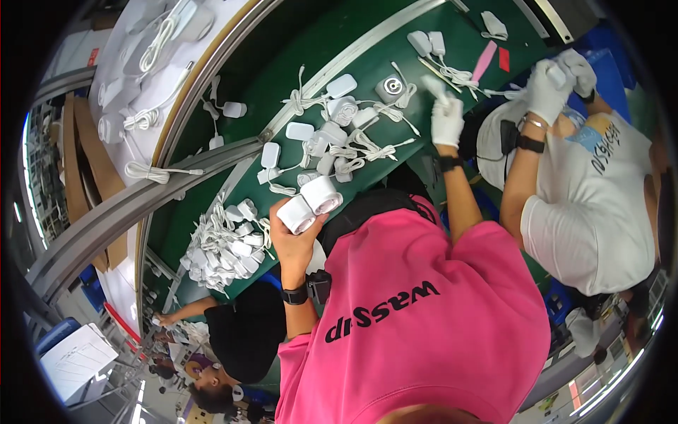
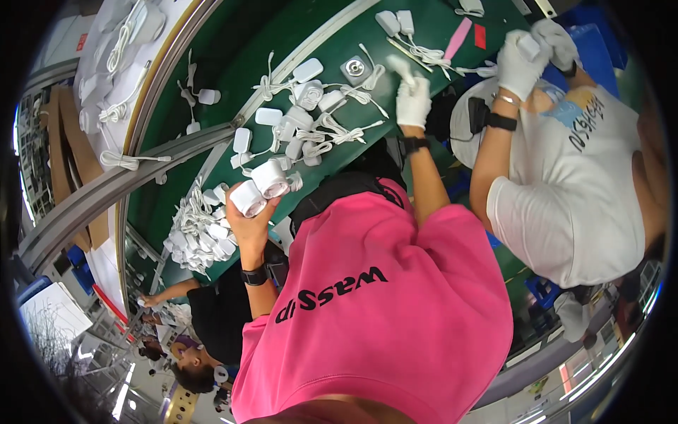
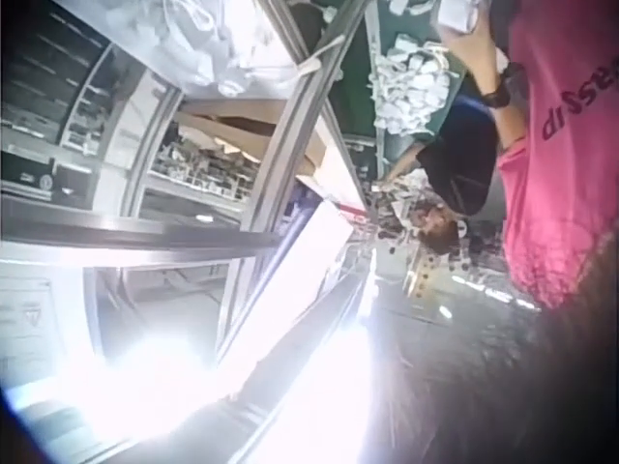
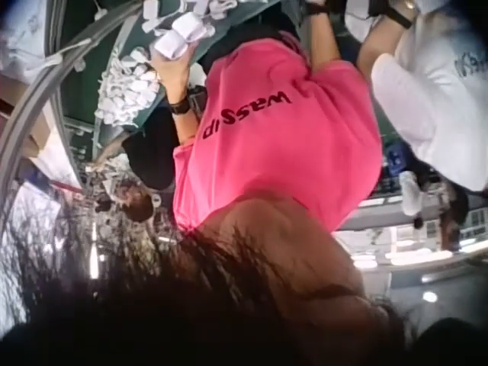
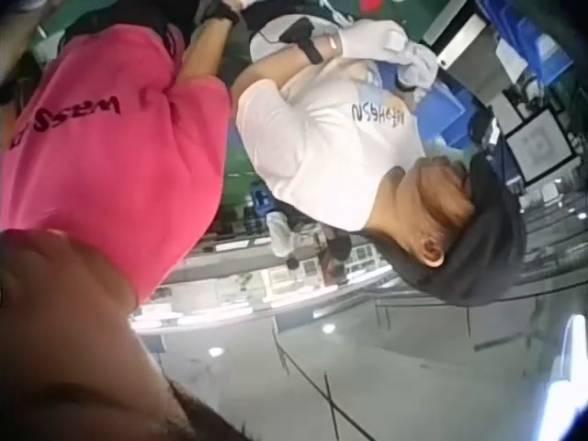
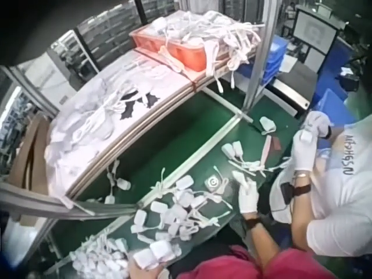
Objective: The person picks up chargers, wipes them with a cloth, applies a sticker to one, and places them into a blue bin.
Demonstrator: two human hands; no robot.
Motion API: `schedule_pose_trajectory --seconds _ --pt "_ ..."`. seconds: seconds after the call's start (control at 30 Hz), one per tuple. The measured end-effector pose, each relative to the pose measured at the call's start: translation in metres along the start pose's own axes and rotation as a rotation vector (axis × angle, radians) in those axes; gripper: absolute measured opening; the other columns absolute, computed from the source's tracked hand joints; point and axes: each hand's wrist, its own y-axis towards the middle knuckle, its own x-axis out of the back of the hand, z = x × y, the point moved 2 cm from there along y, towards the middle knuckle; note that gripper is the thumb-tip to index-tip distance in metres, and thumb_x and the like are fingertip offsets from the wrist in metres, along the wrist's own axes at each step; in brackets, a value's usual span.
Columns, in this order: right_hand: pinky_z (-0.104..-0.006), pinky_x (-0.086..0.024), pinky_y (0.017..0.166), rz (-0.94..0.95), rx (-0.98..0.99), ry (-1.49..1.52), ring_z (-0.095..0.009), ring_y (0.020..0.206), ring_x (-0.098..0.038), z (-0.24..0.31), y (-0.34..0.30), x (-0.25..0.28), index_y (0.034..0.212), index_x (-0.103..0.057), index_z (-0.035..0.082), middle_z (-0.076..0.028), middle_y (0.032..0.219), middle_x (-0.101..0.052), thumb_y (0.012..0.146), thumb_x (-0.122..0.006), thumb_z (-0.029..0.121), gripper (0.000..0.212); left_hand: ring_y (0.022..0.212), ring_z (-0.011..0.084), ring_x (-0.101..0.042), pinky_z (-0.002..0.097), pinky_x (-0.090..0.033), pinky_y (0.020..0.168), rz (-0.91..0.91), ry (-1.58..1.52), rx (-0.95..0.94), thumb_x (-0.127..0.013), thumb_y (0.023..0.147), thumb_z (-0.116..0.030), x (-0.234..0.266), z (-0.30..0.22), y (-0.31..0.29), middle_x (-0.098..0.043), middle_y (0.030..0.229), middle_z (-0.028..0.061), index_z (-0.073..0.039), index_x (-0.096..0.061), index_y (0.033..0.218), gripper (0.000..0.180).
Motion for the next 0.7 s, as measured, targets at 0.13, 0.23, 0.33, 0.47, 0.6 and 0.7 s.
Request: schedule_pose_trajectory --seconds 0.13,0.23,0.33,0.47,0.6,0.7 --pt "-0.0427 -0.045 0.086 0.006 0.58 -0.006 -0.031 0.105 -0.052 0.08 -0.026 -0.011 0.113 -0.054 0.007 -0.014 0.118 -0.054 0.077 -0.064 0.015 0.039 0.085 0.0154 -0.058 0.0286 -0.048 0.075 -0.038 0.103 -0.127 -0.081 0.063 -0.005 -0.005 -0.002 0.001 -0.06 0.094 0.007 -0.002 -0.052 0.104 0.05" --pt "-0.0401 -0.046 0.086 0.14 1.175 -0.642 -0.033 0.1 -0.055 0.106 -0.036 -0.046 0.113 -0.054 0.006 -0.016 0.117 -0.054 0.076 -0.064 0.011 0.039 0.085 0.0182 -0.061 0.0296 -0.049 0.074 -0.023 0.154 -0.156 -0.08 0.065 -0.005 -0.009 -0.023 0.001 -0.062 0.094 0.0095 -0.003 -0.052 0.105 0.049" --pt "-0.0414 -0.045 0.084 0.149 1.095 -0.567 -0.033 0.1 -0.054 0.086 -0.029 -0.062 0.107 -0.055 0.007 -0.013 0.115 -0.055 0.073 -0.065 0.015 0.036 0.086 0.0179 -0.061 0.0291 -0.048 0.074 -0.022 0.147 -0.185 -0.08 0.065 -0.004 -0.009 -0.033 0.001 -0.063 0.094 0.0103 -0.003 -0.051 0.105 0.05" --pt "-0.0384 -0.044 0.086 0.056 1.015 -0.369 -0.033 0.098 -0.055 0.078 -0.001 -0.067 0.108 -0.055 0.005 -0.013 0.111 -0.056 0.075 -0.063 0.013 0.035 0.088 0.0158 -0.058 0.0279 -0.048 0.077 -0.037 0.087 -0.273 -0.081 0.064 -0.002 -0.003 -0.041 -0.009 -0.061 0.098 0.0107 -0.002 -0.05 0.107 0.052" --pt "-0.0355 -0.043 0.088 0.126 0.314 0.247 -0.033 0.097 -0.055 0.082 0.015 -0.061 0.11 -0.055 0.002 -0.014 0.107 -0.058 0.075 -0.061 0.006 0.036 0.093 0.0206 -0.061 0.0303 -0.049 0.08 -0.089 0.071 -0.443 -0.079 0.065 0.001 0.003 -0.04 -0.017 -0.062 0.103 0.0145 -0.001 -0.049 0.107 0.051" --pt "-0.0346 -0.043 0.088 0.098 0.46 0.32 -0.032 0.097 -0.056 0.092 0.002 -0.064 0.112 -0.054 0.0 -0.015 0.107 -0.059 0.076 -0.059 0.005 0.037 0.097 0.0247 -0.062 0.0322 -0.049 0.082 -0.093 0.042 -0.54 -0.078 0.065 0.003 0.006 -0.036 -0.021 -0.062 0.105 0.0169 -0.001 -0.048 0.107 0.051"
